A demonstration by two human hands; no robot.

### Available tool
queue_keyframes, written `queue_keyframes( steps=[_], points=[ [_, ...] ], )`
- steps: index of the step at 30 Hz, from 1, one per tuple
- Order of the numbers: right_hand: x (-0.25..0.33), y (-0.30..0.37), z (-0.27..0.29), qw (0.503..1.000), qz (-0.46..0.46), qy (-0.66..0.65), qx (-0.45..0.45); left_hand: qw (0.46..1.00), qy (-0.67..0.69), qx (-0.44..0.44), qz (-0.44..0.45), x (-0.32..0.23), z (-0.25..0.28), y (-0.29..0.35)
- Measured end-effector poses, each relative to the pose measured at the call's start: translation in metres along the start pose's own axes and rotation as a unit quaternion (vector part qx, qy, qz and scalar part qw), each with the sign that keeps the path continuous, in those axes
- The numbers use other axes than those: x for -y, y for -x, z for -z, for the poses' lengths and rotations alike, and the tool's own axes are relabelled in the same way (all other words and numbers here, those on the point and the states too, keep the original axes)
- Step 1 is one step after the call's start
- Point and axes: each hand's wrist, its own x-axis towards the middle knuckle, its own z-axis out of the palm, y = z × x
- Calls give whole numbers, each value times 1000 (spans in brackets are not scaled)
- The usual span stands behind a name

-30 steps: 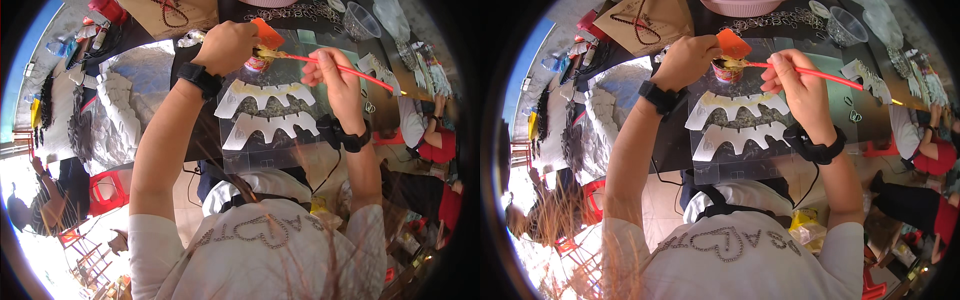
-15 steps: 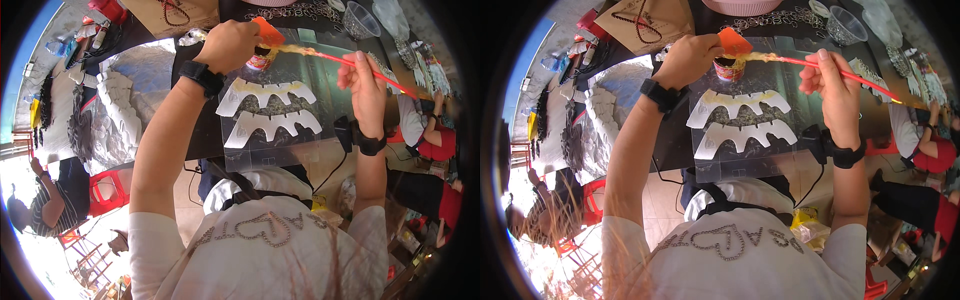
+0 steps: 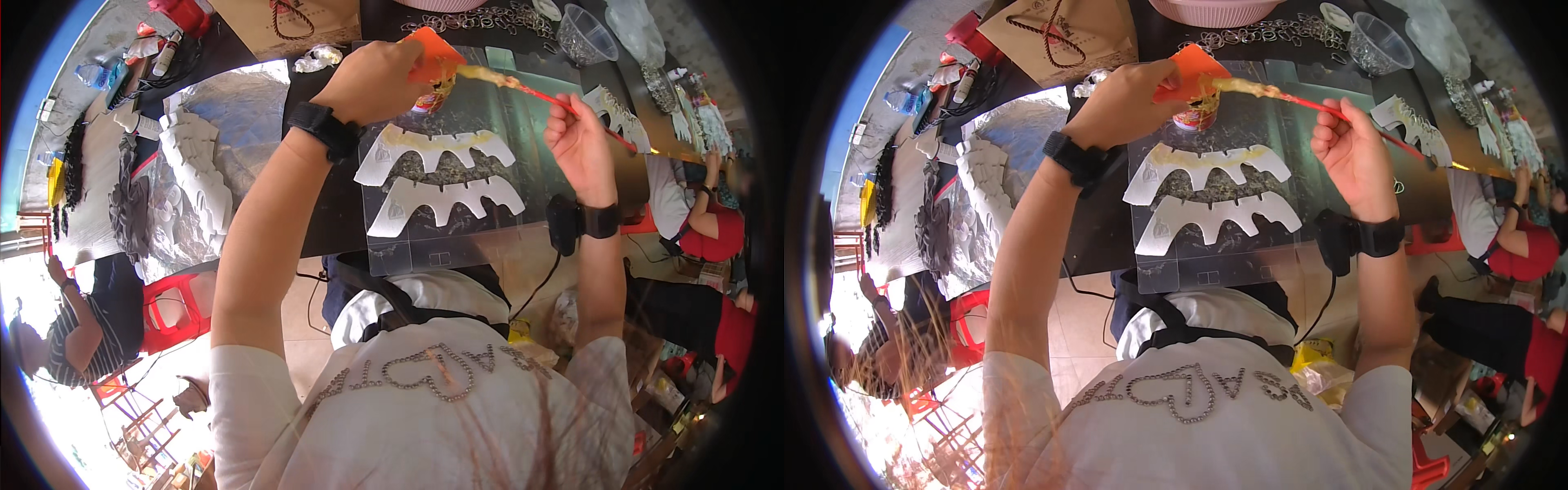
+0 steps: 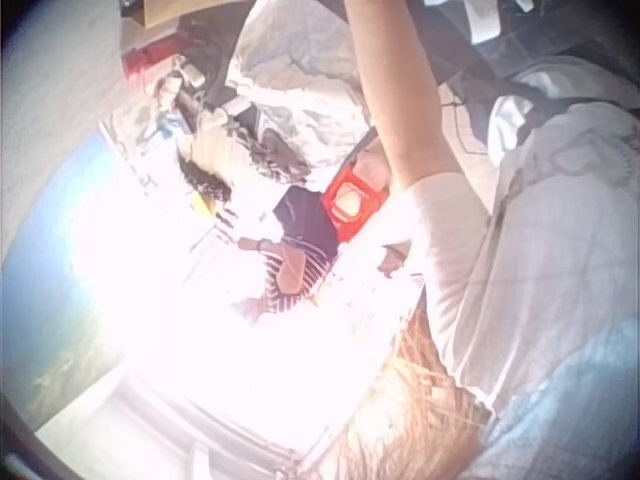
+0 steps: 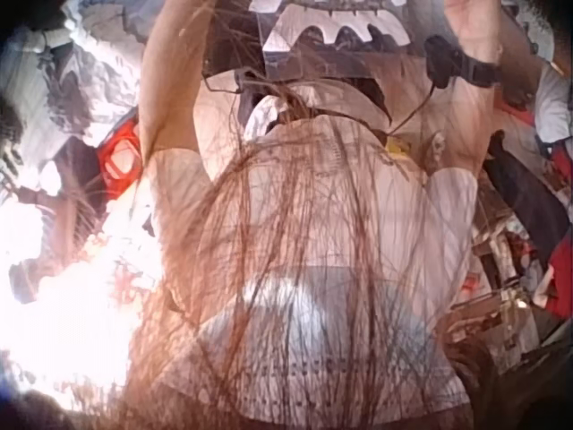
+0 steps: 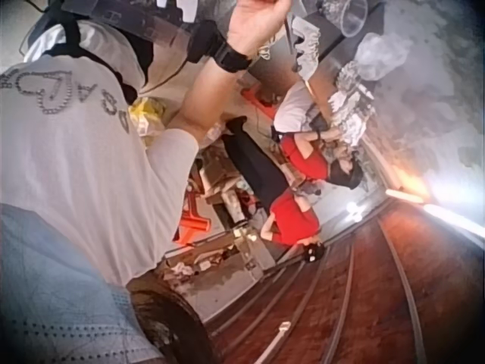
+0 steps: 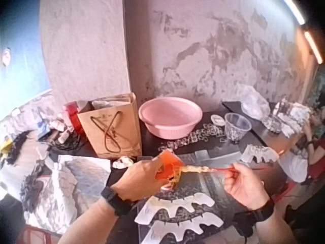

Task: Applying glue or adhesive to shoe upper components using a brush and then attaching small metal eyelets or decorations.

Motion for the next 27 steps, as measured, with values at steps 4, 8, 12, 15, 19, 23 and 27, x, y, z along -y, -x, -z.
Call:
queue_keyframes(
  steps=[4, 8, 12, 15, 19, 23, 27],
  points=[
    [-8, 5, 13, 968, -39, -243, 52, 999, -8, 43, -24, 1, 2, 5],
    [-3, 12, 9, 933, -26, -345, 100, 999, 11, 18, -40, 2, -5, 13],
    [12, 17, 2, 902, 5, -402, 159, 993, -17, -54, -104, -1, -1, 21],
    [19, 26, 4, 907, 13, -390, 157, 988, -100, -84, -83, -23, 11, 56],
    [15, 50, 14, 938, -55, -314, 137, 984, -40, 167, -35, -77, 3, 144],
    [-13, 68, 15, 970, -120, -197, 70, 993, 52, 108, 11, -104, -28, 185],
    [-44, 77, 3, 973, -168, -139, 71, 994, 21, 87, 63, -114, -47, 188]
  ],
)
